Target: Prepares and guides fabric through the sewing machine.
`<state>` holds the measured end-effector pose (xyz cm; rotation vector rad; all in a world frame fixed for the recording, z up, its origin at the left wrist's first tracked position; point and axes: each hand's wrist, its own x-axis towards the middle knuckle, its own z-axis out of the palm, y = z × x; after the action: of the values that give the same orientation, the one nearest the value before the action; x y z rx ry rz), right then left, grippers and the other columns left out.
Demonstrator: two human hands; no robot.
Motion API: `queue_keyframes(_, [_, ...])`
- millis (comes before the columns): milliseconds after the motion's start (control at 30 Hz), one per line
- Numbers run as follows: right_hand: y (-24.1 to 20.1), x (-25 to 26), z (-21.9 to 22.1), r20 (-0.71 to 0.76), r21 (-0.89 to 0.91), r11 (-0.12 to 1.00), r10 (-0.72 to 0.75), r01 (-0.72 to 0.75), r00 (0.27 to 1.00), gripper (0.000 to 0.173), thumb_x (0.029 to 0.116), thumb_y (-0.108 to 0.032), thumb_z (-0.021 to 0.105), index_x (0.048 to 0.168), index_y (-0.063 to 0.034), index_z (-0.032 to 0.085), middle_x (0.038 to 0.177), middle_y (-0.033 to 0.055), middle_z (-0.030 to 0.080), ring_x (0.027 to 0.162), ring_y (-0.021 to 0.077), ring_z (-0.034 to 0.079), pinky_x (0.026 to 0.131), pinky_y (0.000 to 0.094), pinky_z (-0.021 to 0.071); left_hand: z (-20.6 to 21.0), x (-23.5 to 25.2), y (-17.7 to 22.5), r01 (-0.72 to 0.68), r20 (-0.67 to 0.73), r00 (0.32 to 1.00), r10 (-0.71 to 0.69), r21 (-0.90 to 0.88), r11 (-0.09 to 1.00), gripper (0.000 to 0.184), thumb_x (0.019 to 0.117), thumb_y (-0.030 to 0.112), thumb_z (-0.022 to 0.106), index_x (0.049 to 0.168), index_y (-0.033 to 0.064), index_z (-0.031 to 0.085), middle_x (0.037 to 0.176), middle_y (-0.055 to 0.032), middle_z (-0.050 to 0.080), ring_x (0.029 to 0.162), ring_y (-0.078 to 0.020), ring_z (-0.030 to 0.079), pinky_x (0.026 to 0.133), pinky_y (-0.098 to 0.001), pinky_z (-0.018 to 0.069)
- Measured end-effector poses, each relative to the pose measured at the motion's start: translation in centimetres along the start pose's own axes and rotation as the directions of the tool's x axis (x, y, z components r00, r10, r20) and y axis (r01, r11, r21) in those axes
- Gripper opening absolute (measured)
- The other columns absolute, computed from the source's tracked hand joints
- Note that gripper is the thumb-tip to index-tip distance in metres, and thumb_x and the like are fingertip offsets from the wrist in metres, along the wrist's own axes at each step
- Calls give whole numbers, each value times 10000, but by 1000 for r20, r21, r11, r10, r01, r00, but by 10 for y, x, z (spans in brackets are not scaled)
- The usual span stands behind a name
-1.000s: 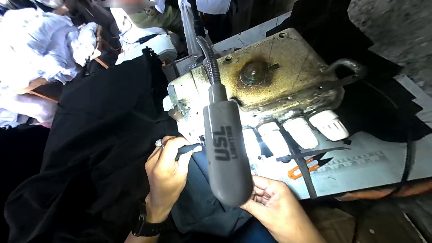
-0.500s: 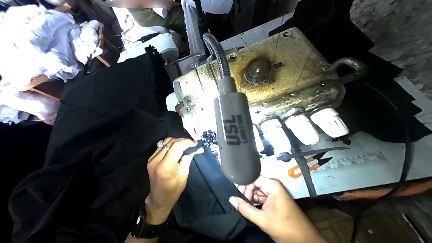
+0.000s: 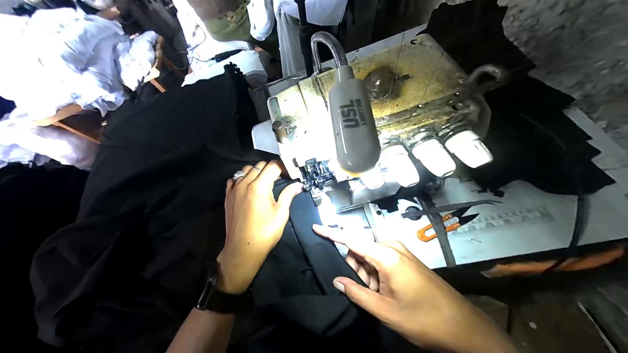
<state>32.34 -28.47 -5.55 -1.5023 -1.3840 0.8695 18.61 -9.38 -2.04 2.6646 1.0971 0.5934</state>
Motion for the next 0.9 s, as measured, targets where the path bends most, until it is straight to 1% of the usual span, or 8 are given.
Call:
queue_keyframes(133, [7,0,2,-53,137,989,68,-60,996,689,876,-250,716,1534,-222,514,722,-92,536,534,-34,420,470,126,365,22,-6,-4,27,-126,991,-38,-91,995,282,948,406,648,1041,149,718,1066,-41,616,1087,-241,553,929,-486,421])
queue_keyframes(233, [8,8,0,-175,157,983,124,-97,977,665,876,-280,726,1499,-141,541,726,-133,580,550,-71,464,484,91,402,25,15,-6,23,-69,997,-30,-95,995,369,866,316,656,1133,69,719,1131,-120,640,1106,-312,562,903,-589,388])
queue_keyframes(300, [8,14,-2,-187,155,980,152,-123,971,684,870,-297,731,1489,-86,532,738,-147,588,568,-71,469,504,94,410,23,25,-7,33,-32,999,-36,-91,995,380,863,306,667,1158,70,698,1154,-118,641,1113,-295,567,912,-591,370])
queue_keyframes(500, [5,9,4,-207,246,956,210,-157,955,687,858,-302,754,1489,-161,522,719,-151,588,545,-54,496,487,113,433,24,25,-5,33,-31,999,-36,-93,995,389,856,295,701,1177,75,690,1155,-112,641,1105,-283,571,914,-589,367])
queue_keyframes(567, [4,2,9,-246,300,950,159,-81,956,538,878,-235,751,1400,-192,624,762,-116,629,550,-36,534,479,117,465,25,22,-4,35,-35,999,-39,-94,995,401,851,275,694,1193,66,690,1151,-118,635,1098,-295,561,903,-583,362])
queue_keyframes(633, [6,-5,17,-298,330,944,91,13,950,250,919,-168,727,1168,-154,742,848,-75,700,610,-28,581,515,116,491,25,23,-5,36,-36,999,-40,-101,994,369,860,279,703,1172,81,695,1141,-101,642,1097,-283,567,900,-584,369])
queue_keyframes(700, [8,-8,23,-333,323,946,78,36,940,107,933,-147,712,1012,-144,783,896,-60,741,642,-26,605,540,114,500,25,25,-6,32,-34,999,-36,-115,993,343,859,270,717,1145,83,692,1114,-97,641,1092,-278,575,906,-594,373])
queue_keyframes(900, [5,0,26,-371,287,958,96,15,924,96,919,-150,717,974,-146,795,881,-72,747,641,-30,616,553,112,512,23,35,-9,3,-37,999,-8,-146,989,352,857,247,723,1177,104,685,1163,-103,655,1133,-292,597,910,-645,393])
